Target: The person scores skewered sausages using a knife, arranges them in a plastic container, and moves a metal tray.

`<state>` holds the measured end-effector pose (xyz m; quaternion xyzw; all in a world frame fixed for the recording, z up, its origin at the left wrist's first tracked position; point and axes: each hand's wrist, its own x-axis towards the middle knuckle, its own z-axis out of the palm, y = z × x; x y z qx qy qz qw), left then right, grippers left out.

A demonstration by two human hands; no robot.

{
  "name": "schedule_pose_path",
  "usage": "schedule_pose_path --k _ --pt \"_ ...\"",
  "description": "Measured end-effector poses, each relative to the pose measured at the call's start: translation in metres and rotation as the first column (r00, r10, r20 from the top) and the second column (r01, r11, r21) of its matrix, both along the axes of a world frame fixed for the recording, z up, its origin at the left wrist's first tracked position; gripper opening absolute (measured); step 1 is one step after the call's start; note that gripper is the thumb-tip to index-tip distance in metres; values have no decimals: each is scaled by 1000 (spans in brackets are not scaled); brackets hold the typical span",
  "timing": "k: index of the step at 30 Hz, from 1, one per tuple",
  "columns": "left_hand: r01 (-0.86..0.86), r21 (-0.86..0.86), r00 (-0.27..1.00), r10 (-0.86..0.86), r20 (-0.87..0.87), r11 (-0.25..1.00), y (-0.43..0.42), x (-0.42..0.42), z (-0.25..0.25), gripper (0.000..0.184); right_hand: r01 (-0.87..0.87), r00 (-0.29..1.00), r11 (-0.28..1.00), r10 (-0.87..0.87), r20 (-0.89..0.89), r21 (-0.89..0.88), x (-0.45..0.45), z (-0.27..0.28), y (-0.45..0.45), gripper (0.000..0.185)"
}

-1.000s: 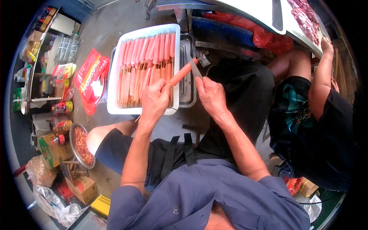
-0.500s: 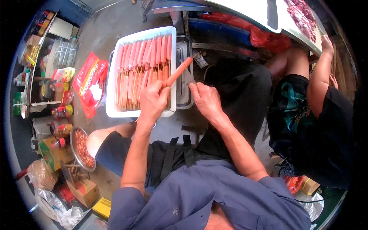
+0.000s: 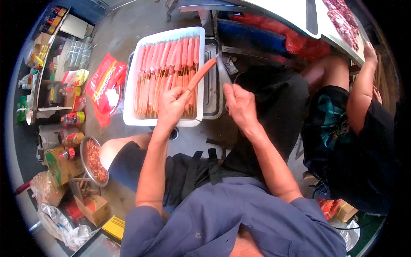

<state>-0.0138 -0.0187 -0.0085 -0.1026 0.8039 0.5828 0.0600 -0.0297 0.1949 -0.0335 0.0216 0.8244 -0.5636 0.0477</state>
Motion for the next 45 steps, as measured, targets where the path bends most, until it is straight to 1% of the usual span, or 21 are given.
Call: schedule_pose_path --k 2,3,5,9,11,13,15,17,20,22,24,26,28,30,32,34,36,38,40,41,45 --pt "18 130 999 -23 35 991 7 -1 -1 19 -115 993 988 113 27 99 7 4 -6 42" --pt "20 133 999 -25 35 991 10 -1 0 19 -156 986 978 161 -32 138 9 5 -7 42" --pt "33 174 994 -51 97 984 13 0 2 20 -148 987 980 155 -47 136 8 7 -7 42" --pt "39 201 995 -57 85 979 15 0 -2 21 -149 985 973 161 -58 176 6 7 -9 42" --pt "64 112 997 -67 30 992 18 1 -3 20 -143 985 970 159 -68 198 6 7 -8 43" --pt "58 141 997 -65 48 988 25 2 4 20 -174 984 969 179 -17 175 8 11 -9 46" --pt "52 166 996 -64 66 985 26 2 5 19 -195 978 965 205 -40 176 3 12 -5 46" --pt "58 60 998 -58 1 997 24 1 -2 19 -216 971 960 231 -64 178 1 11 -3 46" --pt "51 -15 999 -51 -3 999 21 0 -8 20 -239 970 942 245 3 235 2 9 -3 45" --pt "49 11 998 -49 28 999 21 2 -1 20 -77 997 990 77 7 117 6 9 -4 44" --pt "53 32 997 -54 59 998 20 4 3 21 -72 997 990 72 1 119 5 8 -3 44" --pt "66 79 993 -73 91 995 21 3 4 21 -118 992 973 126 -28 197 3 9 -4 43" --pt "69 77 994 -75 80 995 21 2 5 20 -137 988 968 150 -48 209 1 5 -4 43" --pt "68 73 995 -73 75 995 18 4 3 20 -207 977 977 204 56 52 0 3 -2 43" --pt "63 181 992 -81 93 982 14 4 0 19 -220 975 973 217 49 73 -1 2 1 43" --pt "62 171 993 -79 93 983 15 3 2 19 -231 973 968 228 39 94 -1 2 1 42" --pt "57 160 993 -72 94 986 15 4 2 18 -37 998 998 35 48 51 0 1 -1 44" --pt "80 195 990 -100 97 978 14 6 1 17 -30 999 999 28 43 29 -2 2 2 45" --pt "80 234 987 -111 120 969 13 5 4 17 -79 997 992 76 29 98 -2 7 0 46" --pt "74 272 983 -116 143 959 12 5 4 16 -112 992 990 107 65 89 -4 2 0 46" --pt "92 261 985 -126 115 961 7 5 -3 17 -173 984 982 168 59 76 -5 -4 3 47"
